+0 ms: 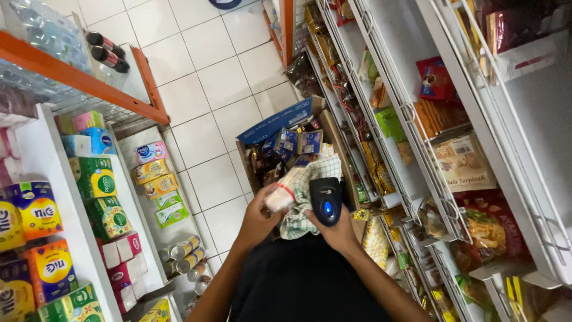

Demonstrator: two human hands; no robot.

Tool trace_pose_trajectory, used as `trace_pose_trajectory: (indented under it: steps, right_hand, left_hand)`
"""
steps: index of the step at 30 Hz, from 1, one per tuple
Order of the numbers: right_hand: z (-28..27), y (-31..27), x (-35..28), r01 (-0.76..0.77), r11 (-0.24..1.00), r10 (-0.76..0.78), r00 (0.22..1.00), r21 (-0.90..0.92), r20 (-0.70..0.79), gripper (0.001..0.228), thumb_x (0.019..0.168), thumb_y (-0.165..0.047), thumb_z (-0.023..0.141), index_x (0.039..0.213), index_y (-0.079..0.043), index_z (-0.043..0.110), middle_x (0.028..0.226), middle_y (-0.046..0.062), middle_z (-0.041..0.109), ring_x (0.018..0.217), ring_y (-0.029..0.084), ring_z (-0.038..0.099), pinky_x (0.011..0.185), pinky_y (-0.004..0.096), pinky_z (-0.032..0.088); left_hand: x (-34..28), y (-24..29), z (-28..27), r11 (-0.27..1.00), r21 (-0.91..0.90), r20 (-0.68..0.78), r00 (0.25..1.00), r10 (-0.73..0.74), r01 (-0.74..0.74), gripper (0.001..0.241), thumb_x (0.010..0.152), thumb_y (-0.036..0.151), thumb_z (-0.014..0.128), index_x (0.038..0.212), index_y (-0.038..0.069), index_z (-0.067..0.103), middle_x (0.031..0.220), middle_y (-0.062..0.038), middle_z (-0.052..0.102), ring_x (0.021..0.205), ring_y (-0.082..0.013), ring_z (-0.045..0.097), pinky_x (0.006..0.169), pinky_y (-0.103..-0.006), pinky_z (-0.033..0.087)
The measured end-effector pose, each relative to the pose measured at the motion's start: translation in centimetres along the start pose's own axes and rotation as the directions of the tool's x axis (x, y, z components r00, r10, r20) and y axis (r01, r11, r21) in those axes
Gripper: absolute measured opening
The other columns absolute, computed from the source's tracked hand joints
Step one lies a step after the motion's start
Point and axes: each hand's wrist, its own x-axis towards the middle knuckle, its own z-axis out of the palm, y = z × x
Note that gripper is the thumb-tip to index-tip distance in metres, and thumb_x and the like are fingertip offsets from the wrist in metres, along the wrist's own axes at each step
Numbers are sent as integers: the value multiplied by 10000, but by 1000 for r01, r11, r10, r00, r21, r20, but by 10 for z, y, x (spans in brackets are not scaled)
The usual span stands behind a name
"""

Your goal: The person holds a scanner and points it at various boxed and packaged items including cotton pads and snacks while moving them from a box onto retail shelving.

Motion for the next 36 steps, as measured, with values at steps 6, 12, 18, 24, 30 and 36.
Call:
trace_pose_trajectory:
  steps: [6,12,18,24,30,36]
  right_hand:
    - [-2,-34,-13,-144,989,145,984,20,-105,409,754,-220,894,1045,-15,690,866,6,656,743,118,597,672,307,529]
    - [21,-66,-27,-92,996,88,984,-22,-156,425,802,-213,868,1126,-4,691,999,43,712,896,122,650,814,302,556]
    - [42,-103,-35,244,966,-245,969,-82,-7,584,822,-173,821,1332,4,598,1100,88,741,955,119,652,850,291,540]
    - [52,-88,-19,254,954,-269,959,-161,-85,425,808,-145,817,1173,3,656,978,57,742,853,129,675,774,294,556]
    - [53,-36,-5,83,994,-100,957,-72,-271,305,848,-190,853,1033,-7,693,925,57,747,836,127,682,785,305,561]
    - [59,-43,-2,85,989,-122,931,-120,-345,363,837,-182,847,1103,-14,667,974,57,737,867,144,680,806,313,550]
  left_hand:
    - [-25,22,-29,968,-241,-2,997,-73,71,619,929,113,759,1483,-44,534,1227,-161,661,1004,-216,571,816,-322,468]
    - [-19,32,-21,956,-293,45,999,-22,35,657,874,138,773,1444,37,462,1288,-99,621,1162,-183,628,985,-339,544]
    - [-8,34,-17,942,-330,52,997,-51,66,660,883,126,754,1459,101,435,1288,-92,609,1160,-190,608,996,-343,522]
    - [6,14,-34,911,-413,-52,999,-11,-11,613,915,107,735,1459,39,460,1345,-113,616,1225,-190,609,1049,-351,497]
    - [21,-2,-44,825,-558,15,995,-102,92,591,903,67,706,1434,19,450,1365,-122,605,1242,-233,618,1049,-397,522]
    - [41,2,-29,858,-507,0,996,-90,77,568,921,85,697,1436,24,467,1344,-127,615,1215,-217,616,1022,-379,515]
